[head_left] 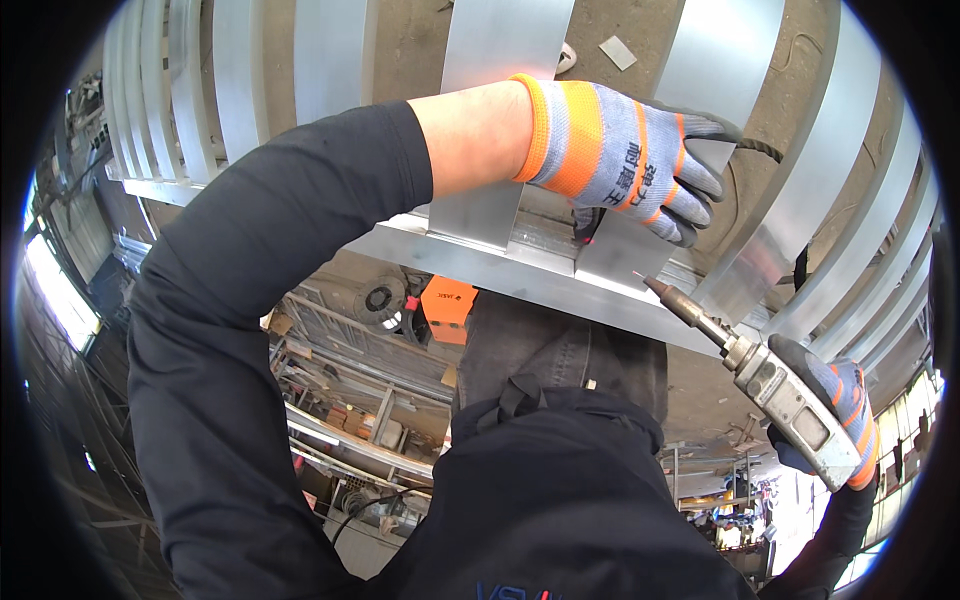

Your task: The person welds a large curved metal frame using a handheld welding torch. They move along the frame, applying welds at multiple joints between vertical slats and horizontal supports. The person wears gloves and a protective apron while working in a workshop.

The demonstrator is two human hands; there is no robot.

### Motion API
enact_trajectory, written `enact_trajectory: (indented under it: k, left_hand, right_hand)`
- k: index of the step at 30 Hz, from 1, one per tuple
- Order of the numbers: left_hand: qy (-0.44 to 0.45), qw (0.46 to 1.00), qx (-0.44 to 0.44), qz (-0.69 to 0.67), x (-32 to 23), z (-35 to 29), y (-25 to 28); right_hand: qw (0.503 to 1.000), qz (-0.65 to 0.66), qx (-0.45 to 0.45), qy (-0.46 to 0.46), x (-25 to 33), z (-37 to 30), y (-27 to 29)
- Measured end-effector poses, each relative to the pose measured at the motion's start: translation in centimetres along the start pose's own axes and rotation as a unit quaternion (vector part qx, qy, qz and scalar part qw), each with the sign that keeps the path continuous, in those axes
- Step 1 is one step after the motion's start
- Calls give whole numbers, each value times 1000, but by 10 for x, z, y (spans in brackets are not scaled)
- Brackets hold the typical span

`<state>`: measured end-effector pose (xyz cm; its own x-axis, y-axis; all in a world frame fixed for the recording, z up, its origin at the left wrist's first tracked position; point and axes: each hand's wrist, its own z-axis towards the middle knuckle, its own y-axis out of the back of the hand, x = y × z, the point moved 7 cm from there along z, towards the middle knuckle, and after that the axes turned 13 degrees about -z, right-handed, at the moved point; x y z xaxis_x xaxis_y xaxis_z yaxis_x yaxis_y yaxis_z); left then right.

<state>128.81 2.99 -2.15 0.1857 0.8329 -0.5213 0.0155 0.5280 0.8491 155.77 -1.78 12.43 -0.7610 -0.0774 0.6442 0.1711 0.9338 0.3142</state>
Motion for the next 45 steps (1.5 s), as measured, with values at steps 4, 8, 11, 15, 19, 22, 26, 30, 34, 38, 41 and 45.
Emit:
enact_trajectory:
  k: [4, 8, 11, 15, 19, 22, 26, 30, 34, 38, 41, 45]
  left_hand:
    - [7, 1000, 0, -9, 3, 3, -4]
    - [11, 1000, -3, -23, 1, -2, -4]
    - [16, 999, 2, -43, 2, -3, -3]
    - [26, 997, -8, -76, 3, -4, -2]
    - [49, 992, -37, -112, 0, -4, -8]
    - [51, 988, -82, -117, -5, 0, -13]
    - [23, 989, -119, -83, -4, 1, -16]
    - [26, 987, -122, -103, -5, -2, -14]
    - [26, 988, -116, -95, -6, -1, -11]
    - [29, 988, -110, -106, -6, 1, -9]
    - [38, 994, -86, -64, -5, 1, -11]
    - [37, 990, -107, -88, -4, -3, -9]
  right_hand:
    - [999, -32, -10, 34, 4, 6, 3]
    - [999, 20, 14, -28, 3, 5, 2]
    - [998, 43, -7, -43, 0, -5, 0]
    - [990, 93, -48, -99, -32, -32, -16]
    - [949, 208, -206, -117, -76, -63, -42]
    - [871, 331, -356, -73, -109, -64, -84]
    - [762, 442, -473, 19, -140, -37, -152]
    - [719, 475, -504, 61, -144, -19, -190]
    - [708, 486, -506, 86, -137, -14, -198]
    - [714, 489, -488, 115, -139, -13, -203]
    - [709, 498, -484, 120, -152, -19, -211]
    - [685, 521, -503, 73, -174, -30, -229]
